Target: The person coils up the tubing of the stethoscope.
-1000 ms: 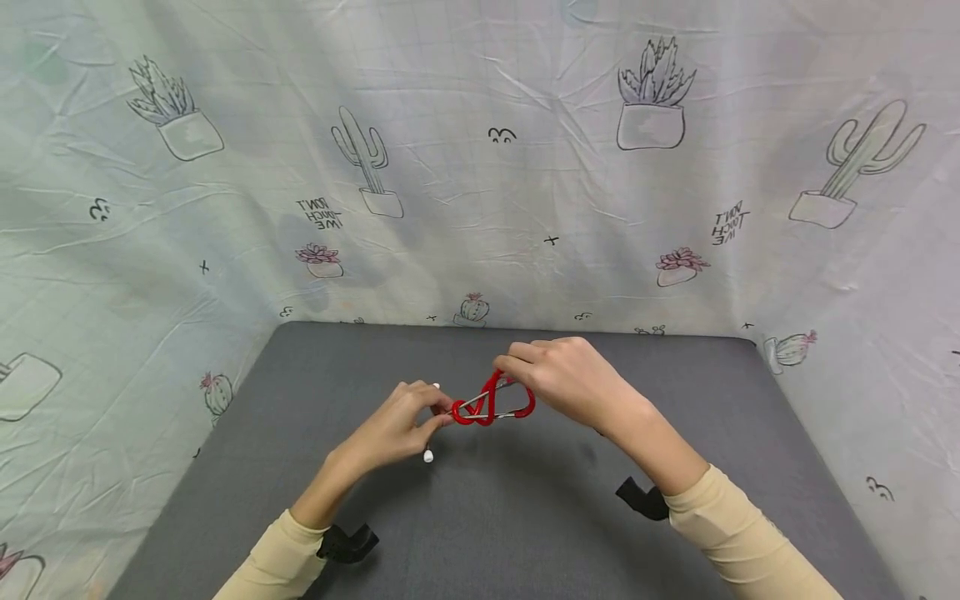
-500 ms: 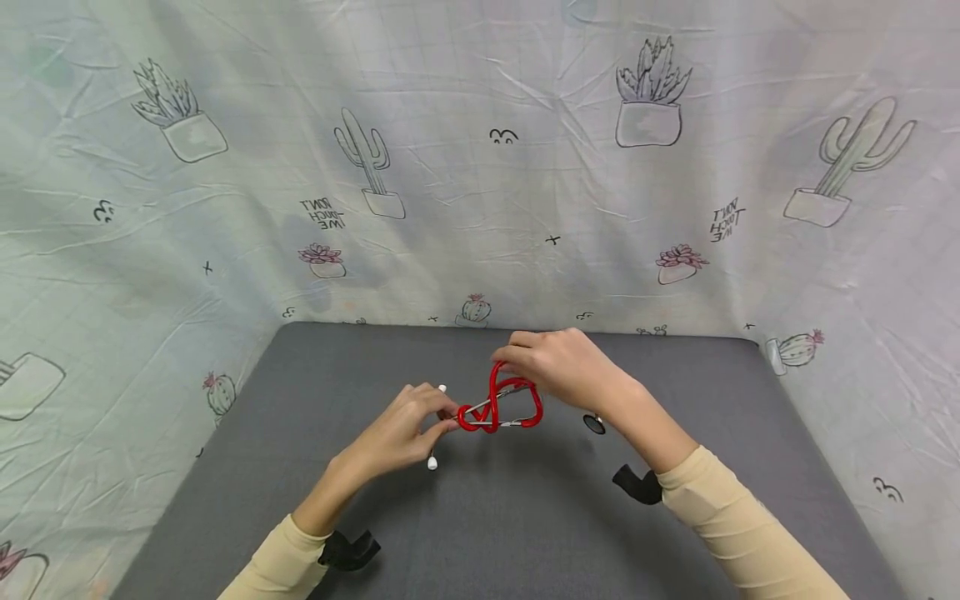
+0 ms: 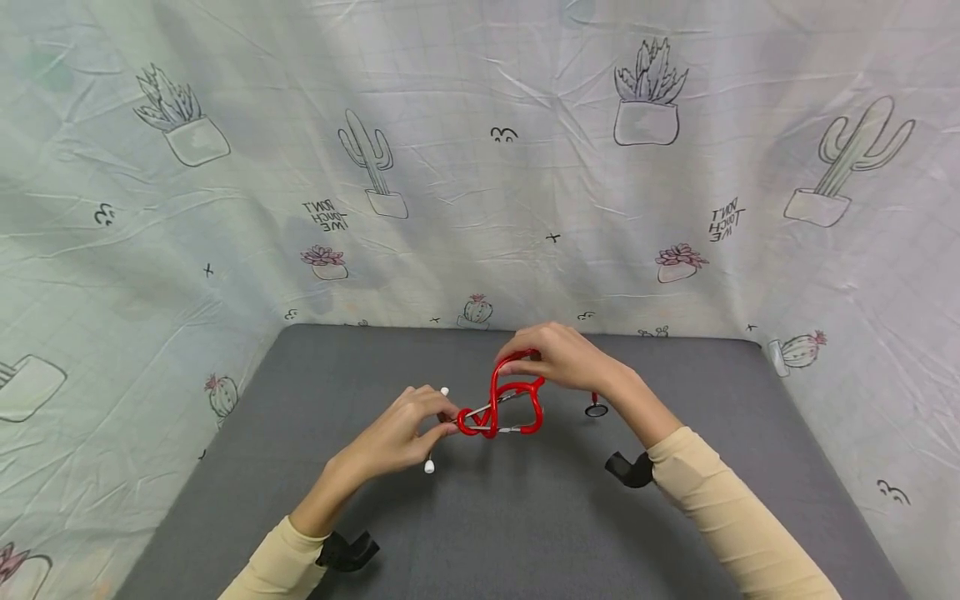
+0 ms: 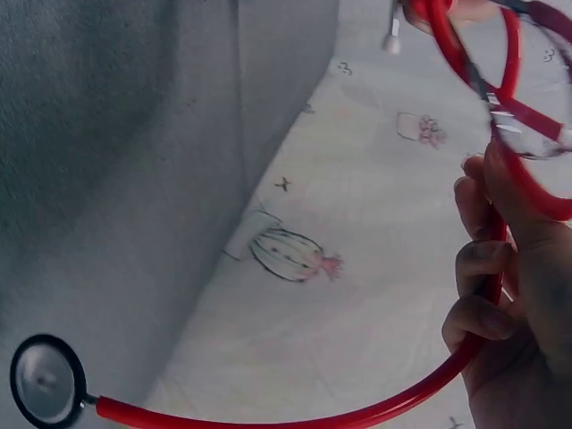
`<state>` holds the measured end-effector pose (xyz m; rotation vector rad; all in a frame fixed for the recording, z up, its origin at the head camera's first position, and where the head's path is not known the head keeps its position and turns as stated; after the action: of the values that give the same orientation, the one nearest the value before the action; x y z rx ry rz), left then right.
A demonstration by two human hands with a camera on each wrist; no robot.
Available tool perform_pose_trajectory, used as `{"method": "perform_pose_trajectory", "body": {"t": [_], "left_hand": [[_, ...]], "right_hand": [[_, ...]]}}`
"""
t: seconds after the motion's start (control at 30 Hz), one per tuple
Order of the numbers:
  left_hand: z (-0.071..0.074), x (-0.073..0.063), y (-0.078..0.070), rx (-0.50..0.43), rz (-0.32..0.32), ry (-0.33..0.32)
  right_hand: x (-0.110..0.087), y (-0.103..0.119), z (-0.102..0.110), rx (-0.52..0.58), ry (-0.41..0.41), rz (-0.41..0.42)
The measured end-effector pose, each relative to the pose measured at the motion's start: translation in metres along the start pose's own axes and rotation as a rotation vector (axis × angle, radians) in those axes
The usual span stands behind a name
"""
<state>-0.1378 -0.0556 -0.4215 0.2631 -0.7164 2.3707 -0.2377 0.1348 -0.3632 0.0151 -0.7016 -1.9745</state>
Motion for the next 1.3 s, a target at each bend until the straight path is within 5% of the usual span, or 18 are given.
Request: {"method": "perform_pose_trajectory", "body": {"t": [0.23, 0.67, 0.97, 1.3], "left_hand": [[0.001, 0.001, -0.001, -0.014, -0.012, 0.004], [0.013, 0.003, -0.004, -0.007, -0.085, -0.068], [0.020, 0.004, 0.001, -0.018, -0.074, -0.093], [0.023, 0.005, 0.006, -0.017, -0.072, -0.112]], "right_hand": [[0.004, -0.013, -0.020, 0.173, 0.044, -0.079], [0.001, -0.024, -0.047, 0.276, -0.020, -0.125], [-0.002, -0.026, -0.063, 0.389, -0.072, -0.050], [-0.004, -0.035, -0.081, 0.470, -0.106, -0.215]]}}
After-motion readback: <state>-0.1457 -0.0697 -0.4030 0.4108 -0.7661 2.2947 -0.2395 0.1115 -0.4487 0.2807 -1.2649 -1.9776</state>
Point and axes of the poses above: each hand's wrist, its own x-axis towards the middle knuckle, its own z-axis out of the back of the hand, y = z × x, the point moved 7 cm from there along x, towards the middle knuckle, and after that the axes turned 4 degrees about -z, right-handed, at the moved point
